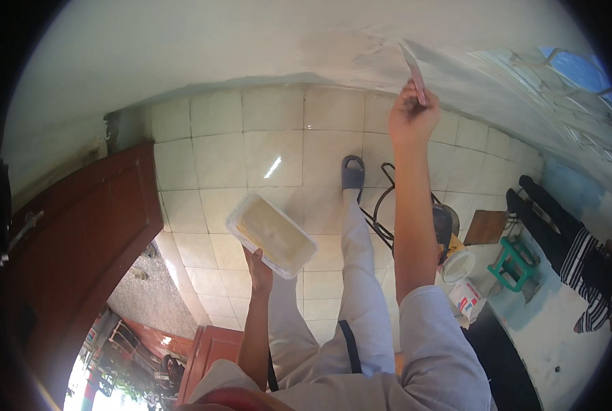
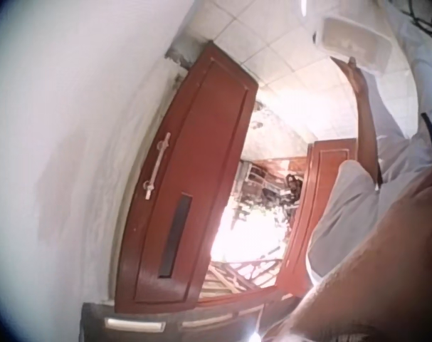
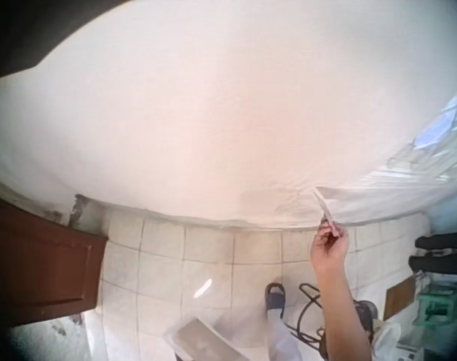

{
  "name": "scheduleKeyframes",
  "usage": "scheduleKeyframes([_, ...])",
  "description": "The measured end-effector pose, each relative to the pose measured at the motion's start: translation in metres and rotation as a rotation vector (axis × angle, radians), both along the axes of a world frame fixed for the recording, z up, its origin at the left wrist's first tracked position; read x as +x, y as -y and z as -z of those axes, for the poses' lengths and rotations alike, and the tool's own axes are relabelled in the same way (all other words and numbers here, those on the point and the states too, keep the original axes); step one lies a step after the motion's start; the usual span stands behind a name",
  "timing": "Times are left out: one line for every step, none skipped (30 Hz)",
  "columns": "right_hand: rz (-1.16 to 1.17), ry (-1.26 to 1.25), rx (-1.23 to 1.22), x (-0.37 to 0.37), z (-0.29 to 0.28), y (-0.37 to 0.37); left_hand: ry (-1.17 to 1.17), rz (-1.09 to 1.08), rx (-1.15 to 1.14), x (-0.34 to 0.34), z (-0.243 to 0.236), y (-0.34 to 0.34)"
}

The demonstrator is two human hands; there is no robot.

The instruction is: The person applies white filler material from a container to a wall using a red scraper, dipping the tool into the container to reload it before smoothing the paste over damaged areas.

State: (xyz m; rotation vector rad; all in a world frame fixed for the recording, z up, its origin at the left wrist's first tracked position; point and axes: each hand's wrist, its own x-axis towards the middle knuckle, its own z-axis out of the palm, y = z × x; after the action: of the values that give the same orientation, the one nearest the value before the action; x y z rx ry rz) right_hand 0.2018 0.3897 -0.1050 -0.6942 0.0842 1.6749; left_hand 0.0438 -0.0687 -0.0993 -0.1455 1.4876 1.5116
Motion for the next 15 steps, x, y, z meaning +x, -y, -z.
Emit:
scheduleKeyframes([0.002, -0.077, 0.031, 0.014, 0.006, 0.005, 0.01, -0.002, -0.007, 0.002, -0.001, -0.002])
scheduleKeyframes([0.002, -0.157, 0.06, 0.023, 0.015, 0.011, 0.01, 0.002, -0.003, 0.004, -0.002, -0.001])
scheduleKeyframes([-0.041, -0.214, 0.07, 0.03, 0.034, 0.013, 0.018, 0.014, 0.011, 0.005, 0.0, -0.002])
scheduleKeyframes([-0.11, -0.178, 0.05, 0.032, 0.057, 0.013, 0.025, 0.025, 0.024, 0.007, 0.002, -0.004])
scheduleKeyframes([-0.181, -0.141, 0.025, 0.028, 0.081, 0.012, 0.028, 0.033, 0.031, 0.008, 0.003, -0.006])
scheduleKeyframes([-0.163, 0.0, -0.078, 0.018, 0.108, 0.013, 0.027, 0.041, 0.041, 0.009, 0.005, -0.006])
scheduleKeyframes([-0.145, 0.139, -0.183, 0.002, 0.13, 0.012, 0.024, 0.047, 0.049, 0.01, 0.006, -0.006])
scheduleKeyframes([-0.219, 0.21, -0.192, -0.012, 0.145, 0.008, 0.025, 0.052, 0.049, 0.011, 0.006, -0.006])
scheduleKeyframes([-0.295, 0.279, -0.204, -0.023, 0.154, 0.006, 0.021, 0.041, 0.037, 0.012, 0.005, -0.007])
scheduleKeyframes([-0.296, 0.271, -0.209, -0.04, 0.151, 0.005, 0.01, 0.027, 0.021, 0.012, 0.003, -0.006])
scheduleKeyframes([-0.334, 0.297, -0.226, -0.051, 0.145, 0.0, 0.006, 0.029, 0.018, 0.012, 0.003, -0.005])
scheduleKeyframes([-0.375, 0.319, -0.244, -0.062, 0.135, -0.006, -0.009, 0.029, 0.025, 0.01, 0.005, -0.001])
scheduleKeyframes([-0.375, 0.317, -0.244, -0.062, 0.122, -0.016, -0.018, 0.03, 0.037, 0.011, 0.005, 0.0])
scheduleKeyframes([-0.321, 0.298, -0.208, -0.061, 0.105, -0.03, -0.017, 0.032, 0.041, 0.012, 0.004, -0.002])
scheduleKeyframes([-0.267, 0.282, -0.173, -0.058, 0.086, -0.042, -0.01, 0.031, 0.04, 0.013, 0.003, -0.004])
